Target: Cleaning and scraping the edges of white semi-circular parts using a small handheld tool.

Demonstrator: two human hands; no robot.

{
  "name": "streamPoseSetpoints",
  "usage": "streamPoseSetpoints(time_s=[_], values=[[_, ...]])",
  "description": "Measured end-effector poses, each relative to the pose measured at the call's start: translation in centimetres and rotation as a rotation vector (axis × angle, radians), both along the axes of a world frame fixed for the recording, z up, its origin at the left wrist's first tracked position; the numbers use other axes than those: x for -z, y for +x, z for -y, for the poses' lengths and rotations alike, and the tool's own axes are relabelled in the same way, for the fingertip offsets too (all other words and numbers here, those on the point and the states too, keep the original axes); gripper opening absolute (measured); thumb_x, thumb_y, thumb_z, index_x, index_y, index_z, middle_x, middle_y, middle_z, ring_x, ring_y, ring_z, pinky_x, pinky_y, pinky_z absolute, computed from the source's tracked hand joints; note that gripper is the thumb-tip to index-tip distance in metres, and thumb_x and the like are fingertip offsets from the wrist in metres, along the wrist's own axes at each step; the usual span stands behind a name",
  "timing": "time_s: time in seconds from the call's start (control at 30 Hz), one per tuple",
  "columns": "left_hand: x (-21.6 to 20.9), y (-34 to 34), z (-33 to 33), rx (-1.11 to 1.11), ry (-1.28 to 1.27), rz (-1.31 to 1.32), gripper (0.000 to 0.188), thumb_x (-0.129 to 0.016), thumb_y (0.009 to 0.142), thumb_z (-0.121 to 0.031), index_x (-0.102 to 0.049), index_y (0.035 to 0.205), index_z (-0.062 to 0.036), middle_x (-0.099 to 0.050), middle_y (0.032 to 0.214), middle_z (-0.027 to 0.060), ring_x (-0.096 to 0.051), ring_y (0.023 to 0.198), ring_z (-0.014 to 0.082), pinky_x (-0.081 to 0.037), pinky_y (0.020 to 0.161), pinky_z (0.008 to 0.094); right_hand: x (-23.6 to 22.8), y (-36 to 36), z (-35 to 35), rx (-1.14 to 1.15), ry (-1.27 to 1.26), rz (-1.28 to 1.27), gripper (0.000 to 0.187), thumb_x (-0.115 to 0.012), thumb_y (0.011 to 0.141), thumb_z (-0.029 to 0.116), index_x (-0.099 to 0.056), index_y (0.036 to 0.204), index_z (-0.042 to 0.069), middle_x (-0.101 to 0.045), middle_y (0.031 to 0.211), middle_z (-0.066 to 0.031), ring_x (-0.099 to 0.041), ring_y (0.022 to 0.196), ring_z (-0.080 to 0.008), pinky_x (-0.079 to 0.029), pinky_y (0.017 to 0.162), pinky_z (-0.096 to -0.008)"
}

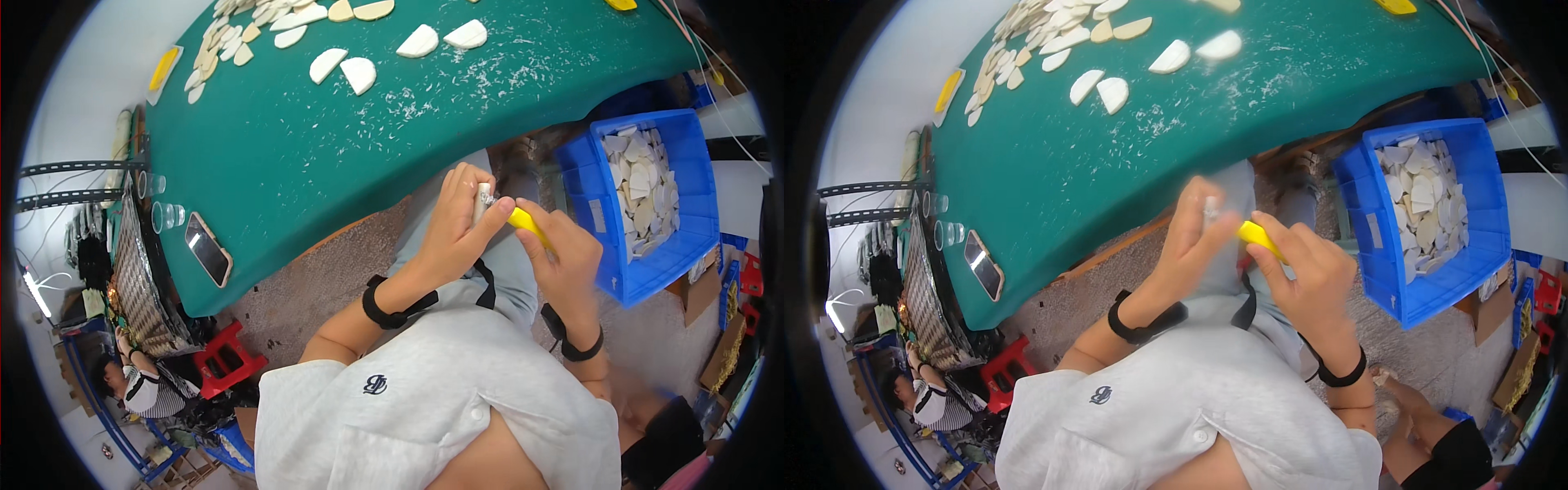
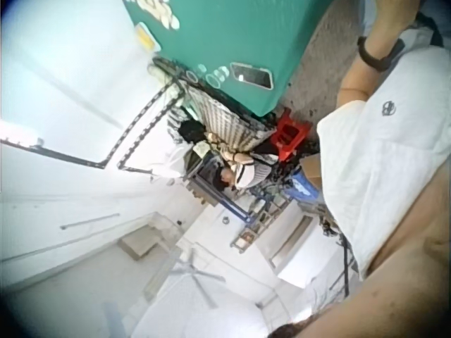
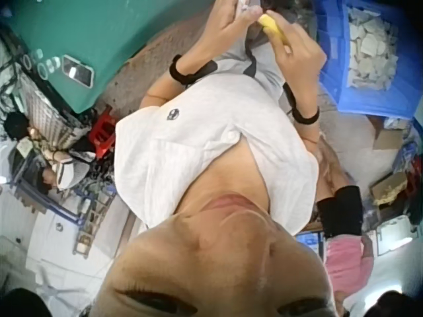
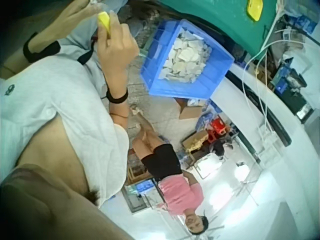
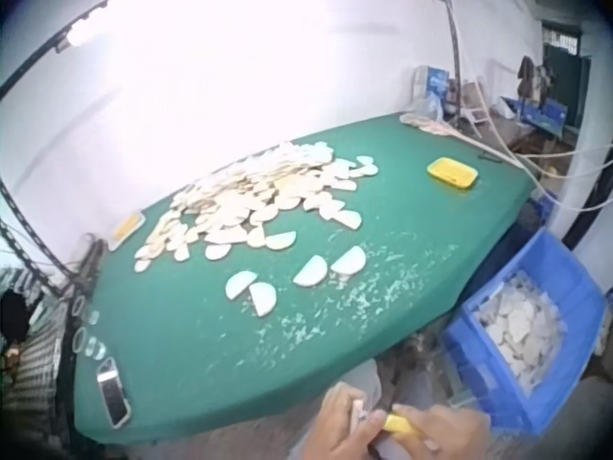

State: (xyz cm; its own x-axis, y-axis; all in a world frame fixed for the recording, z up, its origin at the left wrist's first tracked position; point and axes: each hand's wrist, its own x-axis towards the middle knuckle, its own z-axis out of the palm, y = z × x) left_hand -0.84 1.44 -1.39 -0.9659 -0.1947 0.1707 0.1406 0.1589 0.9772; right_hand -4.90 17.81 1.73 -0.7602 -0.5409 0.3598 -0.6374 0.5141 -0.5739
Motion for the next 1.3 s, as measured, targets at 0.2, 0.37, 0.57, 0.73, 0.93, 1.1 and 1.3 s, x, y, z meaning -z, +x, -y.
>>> streamPoseSetpoints(time_s=[0.2, 0.37, 0.57, 0.73, 0.93, 1.1, 1.3], values=[[0.5, 0.0, 0.3, -0.002, -0.072, -0.051, 0.029, -0.054, 0.091, -0.028, -0.045, 0.088, -0.0007, -0.039, 0.085, 0.0097, -0.037, 0.080, 0.0234, -0.033, 0.074, 0.0332, 0.0, -0.1, -0.1, -0.023, 0.029, -0.034, 0.028, -0.070, 0.077, 0.022, -0.068, 0.103, 0.012, -0.052, 0.063, -0.0036, -0.047, 0.048, -0.0213, -0.036, 0.046, -0.0307], [0.5, 0.0, 0.3, -0.027, -0.067, -0.044, 0.029, -0.054, 0.091, -0.029, -0.047, 0.085, -0.0014, -0.041, 0.081, 0.0094, -0.038, 0.077, 0.0240, -0.033, 0.070, 0.0345, 0.0, -0.1, -0.1, -0.025, 0.062, -0.079, 0.028, -0.070, 0.077, 0.022, -0.068, 0.103, 0.012, -0.051, 0.063, -0.0034, -0.046, 0.047, -0.0209, -0.035, 0.045, -0.0305], [0.5, -0.1, 0.3, -0.040, -0.107, -0.038, 0.029, -0.056, 0.090, -0.029, -0.050, 0.082, -0.0019, -0.043, 0.078, 0.0091, -0.039, 0.073, 0.0240, -0.033, 0.065, 0.0347, 0.0, 0.0, 0.3, 0.012, 0.077, -0.095, 0.028, -0.070, 0.078, 0.021, -0.067, 0.104, 0.011, -0.051, 0.063, -0.0034, -0.046, 0.047, -0.0204, -0.035, 0.045, -0.0304], [0.5, 0.2, 0.2, -0.080, -0.105, -0.086, 0.030, -0.057, 0.090, -0.030, -0.049, 0.083, -0.0014, -0.043, 0.080, 0.0099, -0.039, 0.074, 0.0244, -0.033, 0.066, 0.0347, 0.2, 0.1, 0.4, 0.012, -0.035, 0.010, 0.028, -0.070, 0.077, 0.019, -0.067, 0.104, 0.010, -0.052, 0.064, -0.0048, -0.049, 0.049, -0.0207, -0.036, 0.047, -0.0303], [0.6, 0.6, 0.3, -0.051, -0.100, -0.021, 0.032, -0.055, 0.091, -0.032, -0.047, 0.085, -0.0014, -0.043, 0.081, 0.0105, -0.040, 0.077, 0.0261, -0.034, 0.068, 0.0354, -0.2, 0.3, 0.3, -0.046, 0.019, 0.032, 0.027, -0.070, 0.077, 0.020, -0.068, 0.102, 0.010, -0.052, 0.063, -0.0050, -0.050, 0.050, -0.0206, -0.037, 0.047, -0.0308], [0.4, 0.5, 0.3, -0.084, -0.152, -0.038, 0.034, -0.054, 0.092, -0.032, -0.047, 0.082, -0.0008, -0.043, 0.078, 0.0106, -0.040, 0.075, 0.0267, -0.034, 0.066, 0.0360, -0.5, 0.2, 0.3, -0.038, 0.049, 0.024, 0.028, -0.070, 0.077, 0.020, -0.068, 0.104, 0.010, -0.052, 0.064, -0.0047, -0.050, 0.050, -0.0205, -0.037, 0.047, -0.0311], [1.0, 0.5, 0.3, -0.137, -0.163, -0.039, 0.035, -0.056, 0.091, -0.033, -0.048, 0.077, -0.0009, -0.043, 0.075, 0.0101, -0.038, 0.070, 0.0252, -0.032, 0.062, 0.0359, 0.0, 0.5, 1.0, -0.008, 0.051, -0.054, 0.030, -0.070, 0.078, 0.020, -0.067, 0.106, 0.009, -0.051, 0.064, -0.0048, -0.049, 0.048, -0.0198, -0.036, 0.046, -0.0306]])
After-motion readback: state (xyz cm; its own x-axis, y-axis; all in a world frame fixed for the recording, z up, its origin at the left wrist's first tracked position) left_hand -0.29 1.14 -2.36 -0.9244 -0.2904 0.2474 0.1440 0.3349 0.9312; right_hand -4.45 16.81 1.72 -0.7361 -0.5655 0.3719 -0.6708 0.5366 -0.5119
